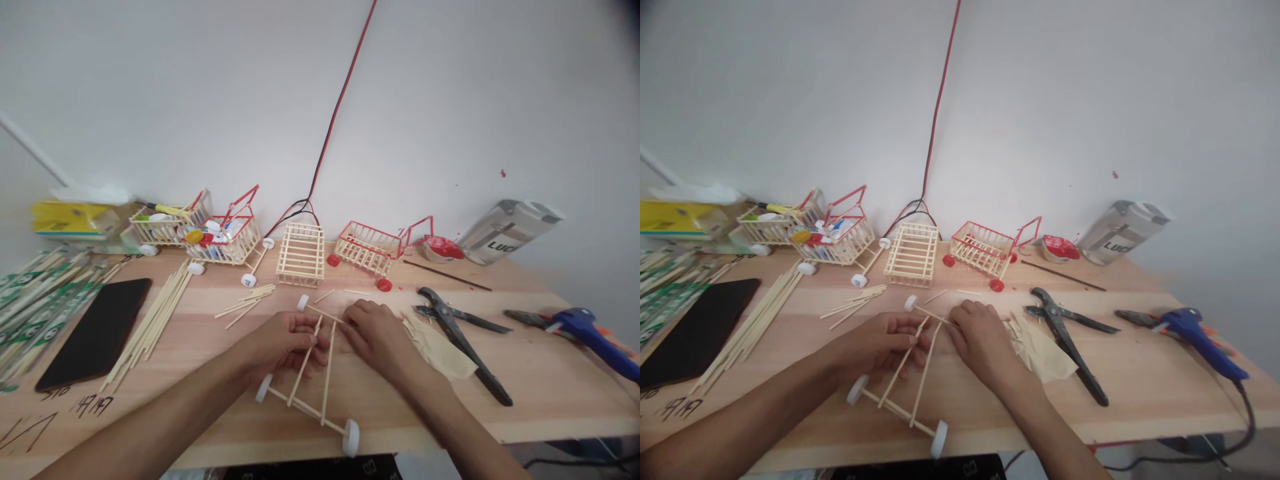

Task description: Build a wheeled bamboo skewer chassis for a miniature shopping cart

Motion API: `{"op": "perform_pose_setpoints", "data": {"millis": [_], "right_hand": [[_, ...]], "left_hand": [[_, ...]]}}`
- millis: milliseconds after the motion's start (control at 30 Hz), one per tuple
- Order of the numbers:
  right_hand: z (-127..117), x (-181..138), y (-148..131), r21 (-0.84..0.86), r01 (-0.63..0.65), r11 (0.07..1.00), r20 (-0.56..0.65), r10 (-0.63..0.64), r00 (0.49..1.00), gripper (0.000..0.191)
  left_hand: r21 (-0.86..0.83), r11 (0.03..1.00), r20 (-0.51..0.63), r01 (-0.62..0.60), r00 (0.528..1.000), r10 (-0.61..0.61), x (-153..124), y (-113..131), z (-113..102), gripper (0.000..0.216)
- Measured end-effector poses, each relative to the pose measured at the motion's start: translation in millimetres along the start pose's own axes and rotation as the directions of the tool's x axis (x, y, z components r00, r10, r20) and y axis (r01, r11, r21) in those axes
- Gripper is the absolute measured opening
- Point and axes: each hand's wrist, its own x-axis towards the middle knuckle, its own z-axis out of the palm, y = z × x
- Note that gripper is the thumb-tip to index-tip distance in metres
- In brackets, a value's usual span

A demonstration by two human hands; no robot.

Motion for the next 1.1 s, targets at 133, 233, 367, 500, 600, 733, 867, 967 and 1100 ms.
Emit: {"op": "perform_pose_setpoints", "data": {"millis": [133,233,367,500,600,733,867,967,1100], "right_hand": [[-1,-1,3,-0.026,-0.059,0.998,-0.013,0.058,0.998,0.018],[-3,-2,5,-0.056,-0.091,0.994,-0.023,0.089,0.996,0.019],[-4,-2,8,-0.071,-0.094,0.993,-0.024,0.093,0.995,0.020],[-3,-2,10,-0.066,-0.085,0.994,-0.025,0.084,0.996,0.019],[-3,-2,10,-0.063,-0.077,0.995,-0.029,0.075,0.997,0.019],[-3,-3,9,-0.033,-0.059,0.998,-0.037,0.057,0.998,0.018],[-4,-5,7,0.021,-0.031,0.999,-0.049,0.032,0.998,0.017],[-5,-6,5,0.037,-0.023,0.999,-0.063,0.025,0.998,0.016],[-6,-5,4,0.034,-0.013,0.999,-0.060,0.015,0.998,0.017]], "left_hand": [[0.013,1.000,-0.031,0.027,0.999,-0.027,-4,4,3,0.042],[0.037,0.998,-0.055,0.043,0.998,-0.041,-6,8,5,0.045],[0.048,0.998,-0.065,0.052,0.997,-0.048,-8,10,8,0.044],[0.034,0.998,-0.073,0.062,0.996,-0.059,-11,11,10,0.041],[0.026,0.998,-0.065,0.066,0.996,-0.064,-12,13,12,0.043],[0.034,0.997,-0.045,0.065,0.997,-0.064,-11,14,13,0.045],[0.035,0.997,-0.043,0.066,0.997,-0.065,-9,12,13,0.043],[0.034,0.997,-0.048,0.066,0.997,-0.064,-8,11,12,0.043],[0.028,0.997,-0.041,0.069,0.997,-0.068,-8,12,12,0.044]]}}
